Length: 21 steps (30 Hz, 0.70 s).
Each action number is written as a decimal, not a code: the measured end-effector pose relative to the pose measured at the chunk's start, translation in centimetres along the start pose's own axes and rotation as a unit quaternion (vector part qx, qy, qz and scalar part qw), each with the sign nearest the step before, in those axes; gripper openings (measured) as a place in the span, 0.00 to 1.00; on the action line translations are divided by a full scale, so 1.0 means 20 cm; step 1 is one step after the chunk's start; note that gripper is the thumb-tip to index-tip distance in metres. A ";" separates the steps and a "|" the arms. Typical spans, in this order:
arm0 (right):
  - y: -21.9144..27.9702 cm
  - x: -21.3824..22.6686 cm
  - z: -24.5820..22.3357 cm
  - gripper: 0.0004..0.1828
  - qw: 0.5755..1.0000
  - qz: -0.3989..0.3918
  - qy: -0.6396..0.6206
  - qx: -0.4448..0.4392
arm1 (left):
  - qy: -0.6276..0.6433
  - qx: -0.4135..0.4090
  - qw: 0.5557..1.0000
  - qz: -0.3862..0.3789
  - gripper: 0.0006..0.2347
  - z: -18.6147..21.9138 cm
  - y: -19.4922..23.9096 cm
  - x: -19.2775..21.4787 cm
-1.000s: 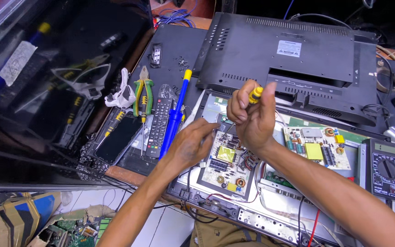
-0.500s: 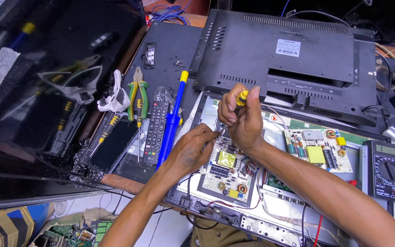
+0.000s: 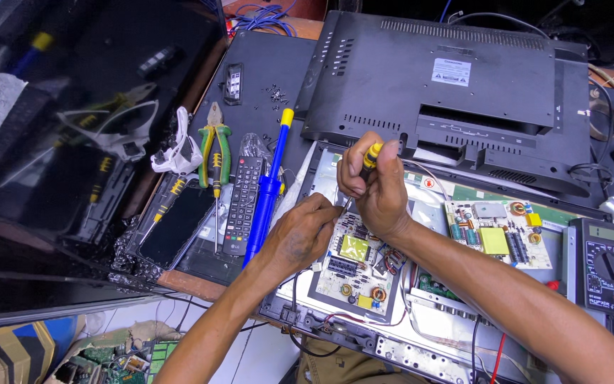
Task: The person removes a circuit board from a television chassis using a screwdriver, then reinstalls it and secures it with screws. They also connect wires and use a multimeter to test the board.
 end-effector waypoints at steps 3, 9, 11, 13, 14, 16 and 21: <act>-0.01 0.00 0.02 0.30 1.000 -0.005 -0.013 -0.001 | 0.008 0.000 1.000 -0.004 0.07 -0.02 0.00 -0.01; 0.01 0.00 0.02 0.29 1.000 -0.012 0.000 0.002 | 0.008 0.003 1.000 -0.006 0.07 0.00 -0.01 0.01; 0.01 -0.01 0.00 0.27 1.000 -0.012 0.005 0.003 | 0.007 0.004 1.000 -0.006 0.07 -0.01 -0.01 0.01; 0.01 -0.01 -0.01 0.26 1.000 -0.011 0.009 0.001 | 0.007 0.006 1.000 -0.008 0.07 0.00 -0.01 0.00; 0.01 -0.02 -0.02 0.26 1.000 -0.013 0.002 0.003 | 0.009 0.007 1.000 -0.008 0.07 0.01 -0.01 0.00; 0.00 -0.02 -0.02 0.25 1.000 -0.015 -0.005 0.006 | 0.009 0.006 1.000 -0.008 0.07 0.01 0.00 0.01; 0.00 -0.01 0.00 0.24 1.000 -0.012 -0.017 0.007 | 0.016 0.012 1.000 -0.005 0.07 -0.01 0.00 0.00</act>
Point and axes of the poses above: each hand's wrist, its own y-axis away from the middle knuckle, its own x-axis out of the back of the hand, z = x × y, the point moved 3 cm from there along -y, towards the middle knuckle, and after that the axes turned 1 degree about x, right-handed, at the moved point
